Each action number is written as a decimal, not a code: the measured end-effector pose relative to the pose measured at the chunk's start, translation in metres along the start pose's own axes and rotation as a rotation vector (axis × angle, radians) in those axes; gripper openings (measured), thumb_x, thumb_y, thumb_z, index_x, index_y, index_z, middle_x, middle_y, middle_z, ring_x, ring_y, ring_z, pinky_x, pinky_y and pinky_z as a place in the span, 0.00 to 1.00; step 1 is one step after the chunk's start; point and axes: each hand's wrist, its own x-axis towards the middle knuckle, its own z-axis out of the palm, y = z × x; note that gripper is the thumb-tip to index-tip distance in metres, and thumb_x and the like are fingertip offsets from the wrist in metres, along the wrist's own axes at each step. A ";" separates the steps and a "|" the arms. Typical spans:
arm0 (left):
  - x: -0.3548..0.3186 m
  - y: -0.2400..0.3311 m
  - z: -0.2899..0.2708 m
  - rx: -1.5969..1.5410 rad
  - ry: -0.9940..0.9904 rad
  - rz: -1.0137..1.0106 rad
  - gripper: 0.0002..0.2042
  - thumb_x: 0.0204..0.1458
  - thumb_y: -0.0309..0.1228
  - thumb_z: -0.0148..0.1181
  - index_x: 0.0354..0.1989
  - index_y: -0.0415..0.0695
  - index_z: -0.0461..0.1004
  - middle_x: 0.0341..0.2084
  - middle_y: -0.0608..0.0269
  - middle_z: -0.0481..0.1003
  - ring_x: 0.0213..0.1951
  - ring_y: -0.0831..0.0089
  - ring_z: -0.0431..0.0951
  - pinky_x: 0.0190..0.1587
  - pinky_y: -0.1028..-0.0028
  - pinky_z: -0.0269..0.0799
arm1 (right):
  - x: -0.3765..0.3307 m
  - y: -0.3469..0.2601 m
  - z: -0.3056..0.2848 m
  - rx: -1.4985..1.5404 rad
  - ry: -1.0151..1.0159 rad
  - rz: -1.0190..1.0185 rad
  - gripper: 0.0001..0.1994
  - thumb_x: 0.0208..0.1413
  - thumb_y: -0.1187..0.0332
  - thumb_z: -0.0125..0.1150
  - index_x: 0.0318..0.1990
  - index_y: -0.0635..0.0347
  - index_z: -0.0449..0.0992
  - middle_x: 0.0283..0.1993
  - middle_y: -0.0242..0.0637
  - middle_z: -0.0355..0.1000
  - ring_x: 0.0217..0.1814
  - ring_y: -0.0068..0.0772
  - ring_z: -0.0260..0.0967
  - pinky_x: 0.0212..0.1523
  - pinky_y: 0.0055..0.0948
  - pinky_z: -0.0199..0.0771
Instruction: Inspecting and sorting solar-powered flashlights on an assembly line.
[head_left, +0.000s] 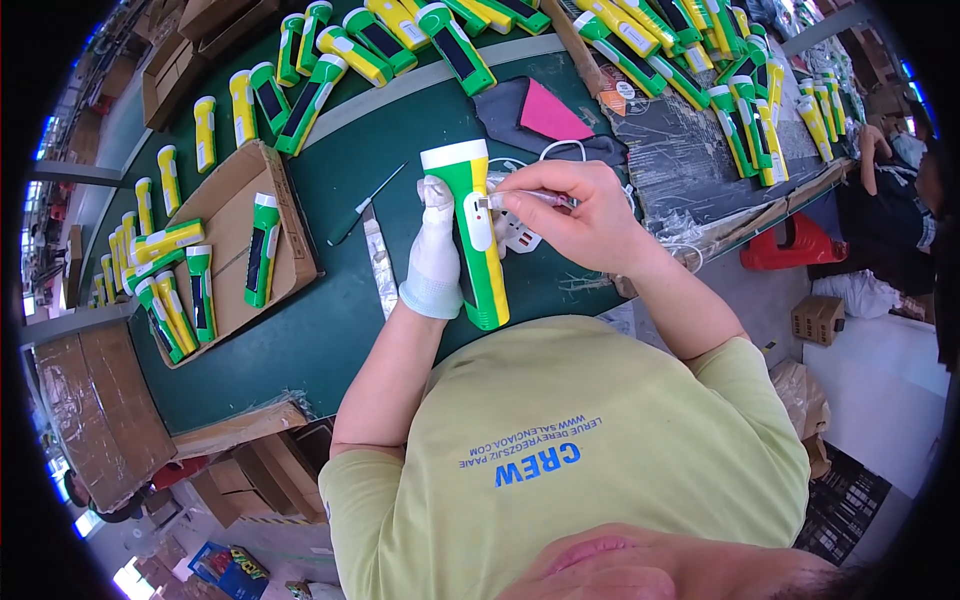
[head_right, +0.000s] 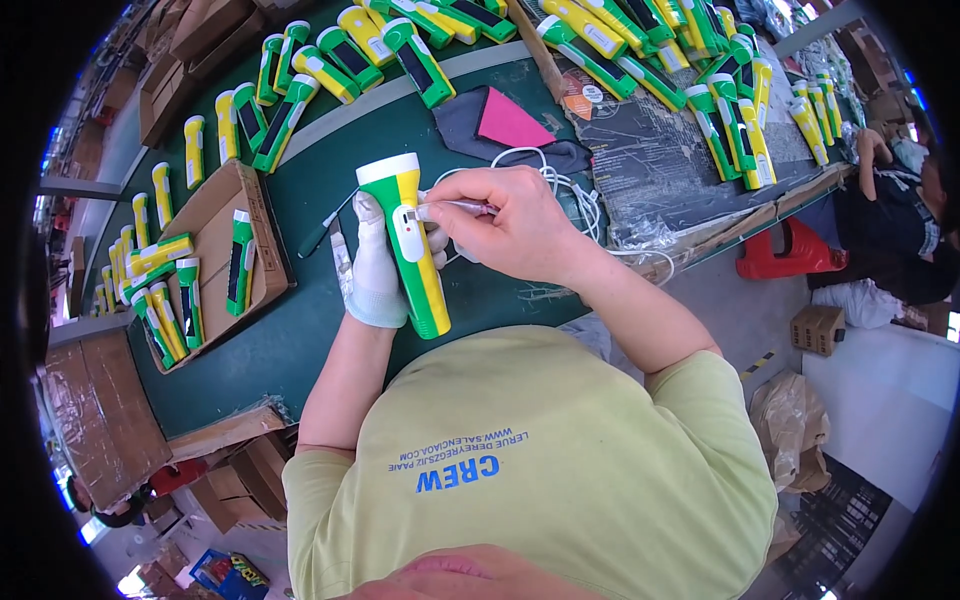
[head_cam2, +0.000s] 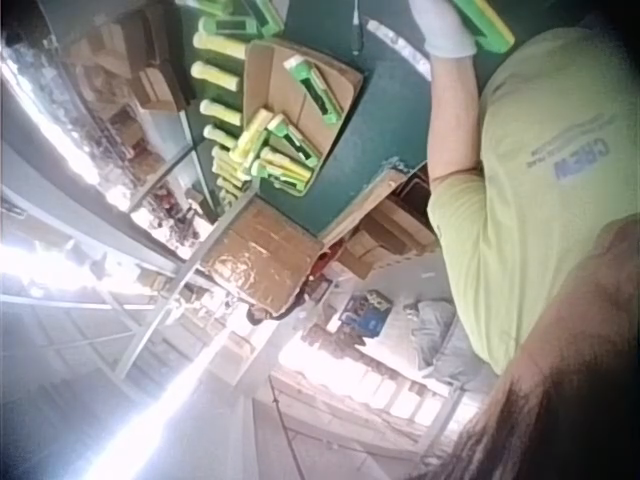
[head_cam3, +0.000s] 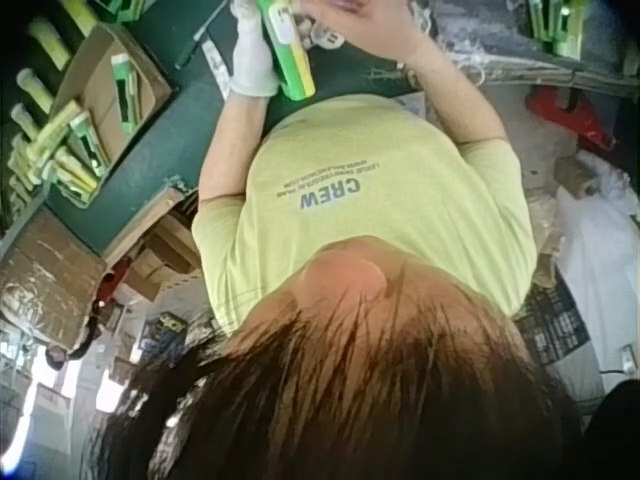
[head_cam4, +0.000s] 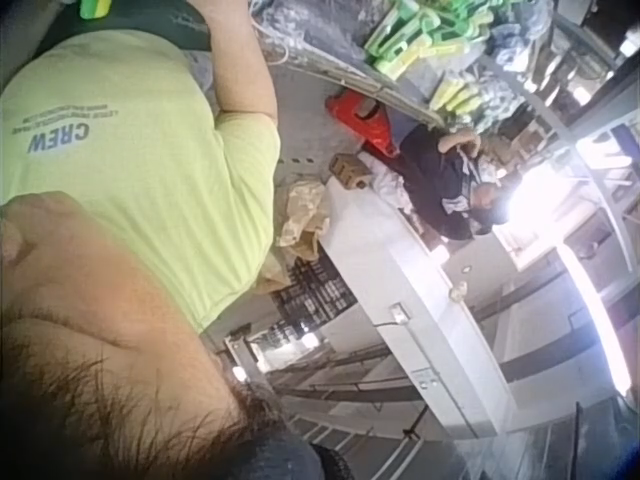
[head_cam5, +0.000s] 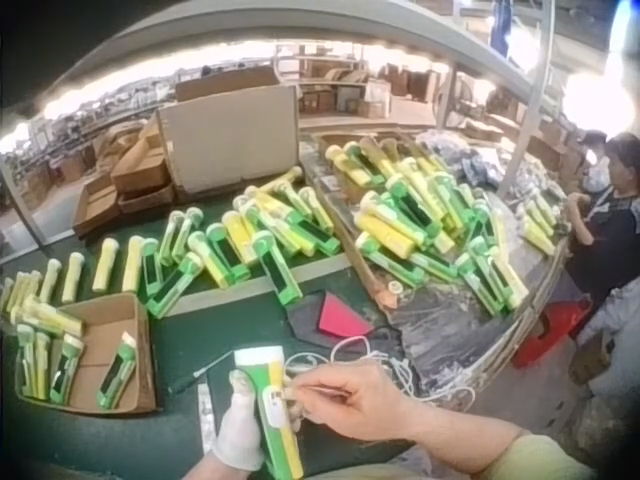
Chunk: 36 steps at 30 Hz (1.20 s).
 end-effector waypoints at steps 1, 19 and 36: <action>-0.002 0.001 0.002 0.039 -0.014 0.048 0.35 0.55 0.66 0.42 0.48 0.42 0.68 0.31 0.63 0.73 0.30 0.75 0.74 0.33 0.75 0.71 | 0.000 -0.004 -0.001 0.000 0.000 -0.001 0.05 0.55 0.76 0.61 0.38 0.67 0.79 0.29 0.35 0.76 0.26 0.16 0.69 0.26 0.17 0.67; -0.022 0.008 0.034 0.017 -0.066 0.052 0.44 0.51 0.72 0.33 0.53 0.39 0.65 0.23 0.60 0.73 0.22 0.73 0.74 0.27 0.74 0.71 | -0.010 0.037 0.000 0.540 -0.123 0.226 0.06 0.56 0.77 0.60 0.40 0.68 0.78 0.35 0.31 0.76 0.34 0.16 0.71 0.35 0.19 0.72; -0.012 0.025 0.044 0.326 -0.076 0.651 0.44 0.49 0.48 0.66 0.68 0.42 0.46 0.61 0.52 0.58 0.62 0.56 0.61 0.64 0.59 0.55 | -0.023 0.003 -0.130 0.343 0.620 -0.008 0.15 0.51 0.58 0.67 0.37 0.60 0.75 0.28 0.30 0.74 0.29 0.25 0.73 0.29 0.28 0.73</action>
